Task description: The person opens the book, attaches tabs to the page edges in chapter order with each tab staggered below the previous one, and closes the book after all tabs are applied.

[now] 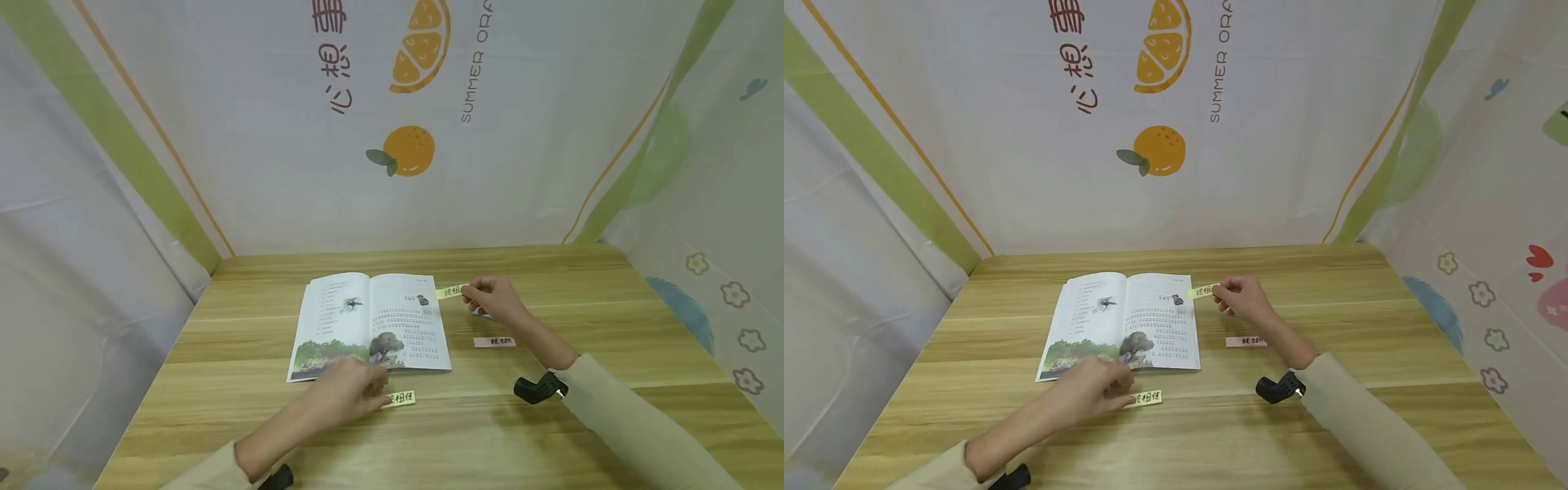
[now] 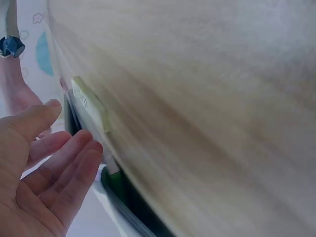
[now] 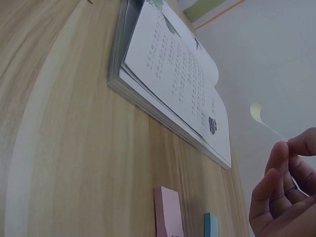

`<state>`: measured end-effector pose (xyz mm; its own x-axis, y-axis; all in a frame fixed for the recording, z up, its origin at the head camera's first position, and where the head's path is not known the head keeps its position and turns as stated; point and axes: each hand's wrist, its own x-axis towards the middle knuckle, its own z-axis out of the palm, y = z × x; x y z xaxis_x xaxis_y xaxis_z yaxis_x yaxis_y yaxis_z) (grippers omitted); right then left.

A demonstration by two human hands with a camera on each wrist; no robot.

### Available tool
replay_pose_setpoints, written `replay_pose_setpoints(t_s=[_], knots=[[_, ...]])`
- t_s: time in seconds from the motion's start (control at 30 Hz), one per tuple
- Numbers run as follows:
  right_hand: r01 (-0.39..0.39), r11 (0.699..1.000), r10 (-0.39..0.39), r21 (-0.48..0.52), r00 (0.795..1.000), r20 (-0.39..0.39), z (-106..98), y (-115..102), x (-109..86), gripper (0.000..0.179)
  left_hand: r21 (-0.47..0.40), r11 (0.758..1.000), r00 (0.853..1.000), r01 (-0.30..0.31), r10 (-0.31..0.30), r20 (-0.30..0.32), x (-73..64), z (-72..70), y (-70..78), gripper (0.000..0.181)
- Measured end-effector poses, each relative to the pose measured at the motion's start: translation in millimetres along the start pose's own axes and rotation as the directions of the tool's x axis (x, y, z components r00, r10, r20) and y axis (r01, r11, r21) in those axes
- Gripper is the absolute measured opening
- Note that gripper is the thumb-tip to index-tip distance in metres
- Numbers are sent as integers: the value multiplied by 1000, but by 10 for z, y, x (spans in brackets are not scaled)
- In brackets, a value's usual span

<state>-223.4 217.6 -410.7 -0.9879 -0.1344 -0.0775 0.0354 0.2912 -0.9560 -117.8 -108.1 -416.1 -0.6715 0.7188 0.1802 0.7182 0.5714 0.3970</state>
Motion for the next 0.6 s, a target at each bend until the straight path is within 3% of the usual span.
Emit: replay_pose_setpoints(t_s=[0.13,0.3,0.43,0.6], knots=[[-1,1000,1,-3,1000,5,-15,23,19,26,48,999,1000,14,-13,-19,28,-79,14,17],[5,1000,-5,-3,1000,14,-28,50,42,22,4,998,998,61,-60,-16,120,-158,-18,9],[13,1000,-13,-11,1000,12,-29,63,49,26,22,996,989,92,-94,115,197,-202,-57,25],[23,1000,-23,-6,1000,1,-9,88,70,33,79,986,940,146,-163,300,266,-253,-48,41]])
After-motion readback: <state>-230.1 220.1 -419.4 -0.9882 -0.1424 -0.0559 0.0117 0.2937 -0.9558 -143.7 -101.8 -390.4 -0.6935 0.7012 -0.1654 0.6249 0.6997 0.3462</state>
